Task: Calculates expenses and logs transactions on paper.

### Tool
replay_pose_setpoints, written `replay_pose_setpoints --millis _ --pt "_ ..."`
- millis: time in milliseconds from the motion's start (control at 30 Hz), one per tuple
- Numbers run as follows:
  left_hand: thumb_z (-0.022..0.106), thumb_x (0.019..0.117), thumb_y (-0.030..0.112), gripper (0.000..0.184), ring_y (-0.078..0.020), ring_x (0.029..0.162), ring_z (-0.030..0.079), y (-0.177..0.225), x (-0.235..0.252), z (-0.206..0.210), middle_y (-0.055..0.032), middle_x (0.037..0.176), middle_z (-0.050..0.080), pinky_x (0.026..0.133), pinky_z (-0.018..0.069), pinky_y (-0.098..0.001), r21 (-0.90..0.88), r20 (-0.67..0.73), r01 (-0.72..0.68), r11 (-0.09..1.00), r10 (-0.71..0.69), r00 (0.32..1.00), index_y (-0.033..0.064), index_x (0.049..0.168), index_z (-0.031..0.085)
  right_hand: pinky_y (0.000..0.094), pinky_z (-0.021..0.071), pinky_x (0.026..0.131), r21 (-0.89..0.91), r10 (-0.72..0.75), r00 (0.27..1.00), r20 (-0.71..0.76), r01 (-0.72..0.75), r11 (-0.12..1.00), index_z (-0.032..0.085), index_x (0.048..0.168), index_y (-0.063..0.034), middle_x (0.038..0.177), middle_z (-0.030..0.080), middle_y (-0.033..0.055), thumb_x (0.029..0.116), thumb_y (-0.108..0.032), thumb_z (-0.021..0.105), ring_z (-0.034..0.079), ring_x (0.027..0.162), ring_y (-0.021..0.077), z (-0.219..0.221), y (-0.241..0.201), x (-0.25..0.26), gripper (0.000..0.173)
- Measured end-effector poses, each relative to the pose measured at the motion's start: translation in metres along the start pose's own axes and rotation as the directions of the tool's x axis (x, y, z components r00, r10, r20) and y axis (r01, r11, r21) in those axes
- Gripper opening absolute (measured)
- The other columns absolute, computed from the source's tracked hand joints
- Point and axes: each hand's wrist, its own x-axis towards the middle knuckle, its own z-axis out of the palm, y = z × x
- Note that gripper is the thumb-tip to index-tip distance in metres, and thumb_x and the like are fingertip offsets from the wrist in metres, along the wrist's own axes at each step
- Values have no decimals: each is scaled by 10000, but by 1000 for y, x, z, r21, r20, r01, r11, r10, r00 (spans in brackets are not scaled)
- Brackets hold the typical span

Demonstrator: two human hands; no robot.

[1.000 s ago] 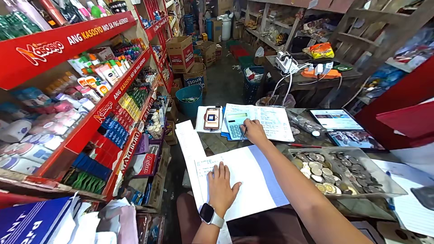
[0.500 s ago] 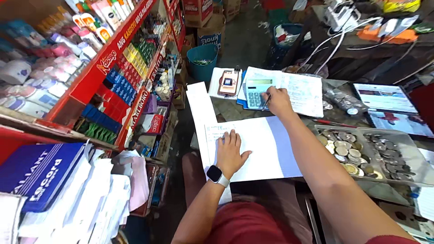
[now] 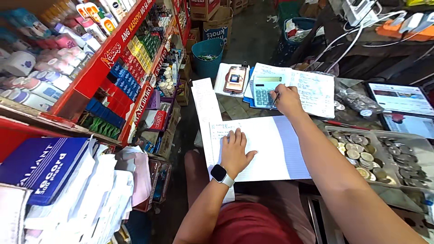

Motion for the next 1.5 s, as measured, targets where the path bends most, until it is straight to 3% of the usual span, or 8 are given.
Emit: replay_pose_setpoints --millis 67,167,300,533,800,1133,1500 --pt "379 1027 615 806 -410 1497 333 0 -1 1 -191 1651 314 1155 287 -600 6 0 0 1000 0 1000 5 1554 392 694 428 1007 40 18 1000 -10 -18 999 581 1206 79 1237 623 330 1086 -256 523 503 1288 560 -1 -1 -2 360" --pt "371 1027 618 811 -403 1498 334 1 0 -1 -191 1655 304 1152 290 -594 19 2 -5 1000 5 1000 3 1556 385 674 340 1121 148 5 996 -95 9 989 554 1320 96 1448 501 334 1077 -245 527 400 1400 545 -7 -15 -18 419" --pt "358 1029 622 815 -405 1496 335 2 1 0 -196 1655 301 1153 288 -596 23 11 -6 1000 5 1000 4 1560 377 601 345 1153 300 -65 979 -196 123 946 571 1265 94 1536 427 316 1077 -266 505 421 1406 502 -5 -42 -66 412" --pt "406 1029 572 773 -403 1493 341 3 2 0 -194 1647 320 1141 294 -592 16 -9 -14 1000 14 1000 5 1555 387 520 434 1108 478 -149 987 -65 162 863 610 1177 116 1414 549 333 1046 -205 539 535 1332 451 39 -61 -135 354" --pt "408 1023 593 793 -398 1500 329 3 2 -4 -192 1650 315 1152 284 -586 19 18 0 1000 -1 1000 15 1564 376 569 397 1136 316 -227 973 -47 230 920 660 1116 70 1337 621 300 1003 -187 580 529 1321 504 50 -61 -133 293" --pt "437 1010 602 781 -400 1485 361 -3 2 6 -184 1630 361 1144 312 -605 22 -57 -3 1000 4 998 24 1536 437 586 441 1093 281 -234 969 -76 246 928 693 1115 46 1257 677 256 1000 -175 571 564 1280 497 57 -65 -133 277" --pt "417 1011 608 781 -398 1483 365 -10 2 13 -176 1633 359 1134 318 -606 73 -63 6 997 -1 998 33 1539 438 528 433 1120 285 -201 979 -47 206 936 702 1126 18 1298 670 222 1009 -163 567 545 1331 443 59 -72 -135 254"
